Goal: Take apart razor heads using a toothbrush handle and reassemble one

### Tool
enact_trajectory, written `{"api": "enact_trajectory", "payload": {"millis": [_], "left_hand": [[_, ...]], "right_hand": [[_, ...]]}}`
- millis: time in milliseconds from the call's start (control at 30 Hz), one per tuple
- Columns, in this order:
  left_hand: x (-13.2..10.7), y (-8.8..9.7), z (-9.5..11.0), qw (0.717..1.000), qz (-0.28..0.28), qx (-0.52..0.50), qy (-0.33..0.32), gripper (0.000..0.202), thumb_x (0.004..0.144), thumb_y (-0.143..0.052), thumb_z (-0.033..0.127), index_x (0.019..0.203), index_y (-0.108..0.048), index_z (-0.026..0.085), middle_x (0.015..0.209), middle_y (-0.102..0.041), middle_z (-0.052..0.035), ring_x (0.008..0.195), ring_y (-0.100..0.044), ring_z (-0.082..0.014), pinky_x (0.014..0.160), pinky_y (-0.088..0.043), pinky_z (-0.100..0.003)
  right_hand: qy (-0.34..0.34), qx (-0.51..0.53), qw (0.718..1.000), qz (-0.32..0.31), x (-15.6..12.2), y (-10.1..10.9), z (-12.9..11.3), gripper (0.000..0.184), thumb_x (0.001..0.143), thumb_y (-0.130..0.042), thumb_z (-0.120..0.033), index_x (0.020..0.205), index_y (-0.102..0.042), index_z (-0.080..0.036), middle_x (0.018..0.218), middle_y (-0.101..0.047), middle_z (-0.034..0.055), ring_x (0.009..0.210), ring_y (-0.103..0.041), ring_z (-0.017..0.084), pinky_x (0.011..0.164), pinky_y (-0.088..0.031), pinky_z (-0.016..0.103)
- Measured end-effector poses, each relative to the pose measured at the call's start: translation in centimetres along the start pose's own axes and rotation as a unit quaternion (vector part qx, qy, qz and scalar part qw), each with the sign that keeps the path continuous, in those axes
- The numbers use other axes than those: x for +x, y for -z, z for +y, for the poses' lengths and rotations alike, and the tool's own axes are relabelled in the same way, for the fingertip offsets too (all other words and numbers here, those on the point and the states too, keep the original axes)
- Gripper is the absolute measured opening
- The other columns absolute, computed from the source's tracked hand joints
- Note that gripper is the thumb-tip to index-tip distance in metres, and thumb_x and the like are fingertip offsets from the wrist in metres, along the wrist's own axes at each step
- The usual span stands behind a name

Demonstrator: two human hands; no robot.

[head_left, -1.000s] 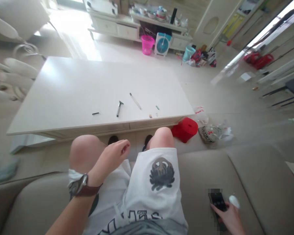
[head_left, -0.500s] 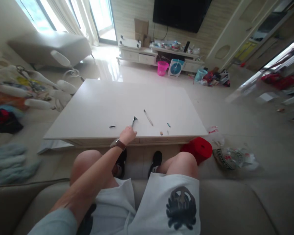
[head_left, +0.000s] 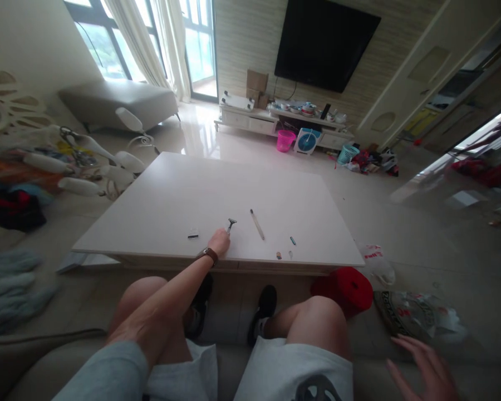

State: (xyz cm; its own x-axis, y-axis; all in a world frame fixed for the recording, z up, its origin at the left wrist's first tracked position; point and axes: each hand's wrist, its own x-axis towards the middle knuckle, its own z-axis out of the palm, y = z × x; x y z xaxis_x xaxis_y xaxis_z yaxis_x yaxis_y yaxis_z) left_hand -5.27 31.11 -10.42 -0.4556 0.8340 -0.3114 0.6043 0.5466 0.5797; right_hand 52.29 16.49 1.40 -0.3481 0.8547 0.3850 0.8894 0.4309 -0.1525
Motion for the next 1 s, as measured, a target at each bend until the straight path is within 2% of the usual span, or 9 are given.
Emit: {"api": "enact_trajectory", "payload": {"millis": [100, 233, 333, 433, 500, 600, 700, 833, 1000], "left_hand": [[-0.7, 0.8, 0.8, 0.996, -0.007, -0.090, 0.000, 0.012, 0.096, -0.045, 0.023, 0.094, -0.053, 0.014, 0.110, -0.065, -0.0228, 0.112, -0.064, -0.0284, 0.091, -0.048, -0.037], [-2.1, 1.6, 2.9, 0.972, -0.033, -0.234, -0.016, 0.015, 0.100, -0.038, 0.028, 0.090, -0.044, 0.019, 0.093, -0.067, -0.0117, 0.076, -0.069, -0.0170, 0.070, -0.053, -0.029], [-3.1, 2.0, 4.6, 0.945, -0.042, -0.322, -0.033, 0.013, 0.101, -0.037, 0.027, 0.090, -0.039, 0.020, 0.089, -0.066, -0.0069, 0.064, -0.066, -0.0109, 0.065, -0.053, -0.026], [-3.6, 2.2, 5.3, 0.925, -0.056, -0.374, -0.044, 0.011, 0.100, -0.039, 0.024, 0.091, -0.036, 0.021, 0.086, -0.065, -0.0046, 0.058, -0.064, -0.0096, 0.061, -0.053, -0.025], [-3.6, 2.3, 5.2, 0.914, -0.067, -0.397, -0.052, 0.008, 0.099, -0.041, 0.022, 0.093, -0.036, 0.021, 0.085, -0.064, -0.0033, 0.057, -0.064, -0.0102, 0.060, -0.053, -0.026], [-3.0, 2.5, 4.8, 0.896, -0.082, -0.433, -0.050, 0.005, 0.096, -0.043, 0.018, 0.097, -0.039, 0.020, 0.082, -0.062, -0.0012, 0.057, -0.064, -0.0111, 0.058, -0.052, -0.026], [-1.8, 3.0, 4.7, 0.906, -0.099, -0.406, -0.061, 0.005, 0.094, -0.040, 0.016, 0.092, -0.044, 0.019, 0.081, -0.062, -0.0013, 0.057, -0.060, -0.0099, 0.056, -0.047, -0.024], [-0.1, 4.3, 5.0, 0.927, -0.097, -0.334, -0.141, 0.012, 0.091, -0.040, 0.017, 0.083, -0.049, 0.019, 0.074, -0.059, 0.0006, 0.057, -0.051, -0.0090, 0.057, -0.040, -0.023], [0.7, 5.6, 5.3, 0.915, -0.100, -0.355, -0.164, 0.026, 0.095, -0.043, 0.043, 0.090, -0.054, 0.020, 0.065, -0.053, 0.0037, 0.054, -0.045, -0.0099, 0.053, -0.033, -0.023]], "right_hand": [[0.038, 0.037, 0.999, 0.001, 6.4, -0.3, -5.0, 0.030, 0.087, -0.057, -0.043, 0.111, -0.063, -0.025, 0.115, -0.063, 0.0092, 0.108, -0.060, 0.030, 0.096, -0.045, 0.048], [0.031, 0.124, 0.992, 0.018, 13.2, -2.3, -12.3, 0.023, 0.089, -0.057, -0.037, 0.107, -0.061, -0.024, 0.114, -0.061, 0.0086, 0.109, -0.056, 0.026, 0.097, -0.044, 0.043], [0.022, 0.192, 0.980, -0.034, 17.6, -6.1, -17.3, 0.017, 0.090, -0.055, -0.032, 0.102, -0.061, -0.022, 0.106, -0.063, 0.0077, 0.104, -0.057, 0.024, 0.092, -0.045, 0.037], [0.008, 0.186, 0.969, -0.162, 21.8, -12.0, -20.6, 0.012, 0.090, -0.053, -0.027, 0.091, -0.062, -0.020, 0.094, -0.066, 0.0053, 0.088, -0.059, 0.019, 0.080, -0.044, 0.030], [-0.025, 0.152, 0.957, -0.246, 24.3, -16.6, -21.4, 0.011, 0.088, -0.056, -0.026, 0.091, -0.064, -0.019, 0.095, -0.068, 0.0054, 0.085, -0.060, 0.017, 0.076, -0.043, 0.027], [-0.054, 0.120, 0.957, -0.260, 27.6, -22.8, -21.1, 0.016, 0.087, -0.059, -0.025, 0.099, -0.065, -0.016, 0.102, -0.068, 0.0089, 0.091, -0.061, 0.019, 0.078, -0.041, 0.027], [-0.072, 0.096, 0.958, -0.262, 30.0, -27.3, -20.4, 0.022, 0.086, -0.062, -0.026, 0.104, -0.064, -0.014, 0.107, -0.067, 0.0111, 0.094, -0.060, 0.021, 0.081, -0.041, 0.028], [-0.095, 0.079, 0.958, -0.258, 32.1, -30.9, -20.5, 0.017, 0.088, -0.062, -0.025, 0.101, -0.065, -0.015, 0.105, -0.066, 0.0095, 0.091, -0.059, 0.018, 0.080, -0.040, 0.026], [-0.123, 0.075, 0.965, -0.220, 34.9, -32.4, -20.9, 0.015, 0.094, -0.053, -0.023, 0.099, -0.066, -0.016, 0.107, -0.065, 0.0097, 0.097, -0.056, 0.018, 0.082, -0.037, 0.027]]}}
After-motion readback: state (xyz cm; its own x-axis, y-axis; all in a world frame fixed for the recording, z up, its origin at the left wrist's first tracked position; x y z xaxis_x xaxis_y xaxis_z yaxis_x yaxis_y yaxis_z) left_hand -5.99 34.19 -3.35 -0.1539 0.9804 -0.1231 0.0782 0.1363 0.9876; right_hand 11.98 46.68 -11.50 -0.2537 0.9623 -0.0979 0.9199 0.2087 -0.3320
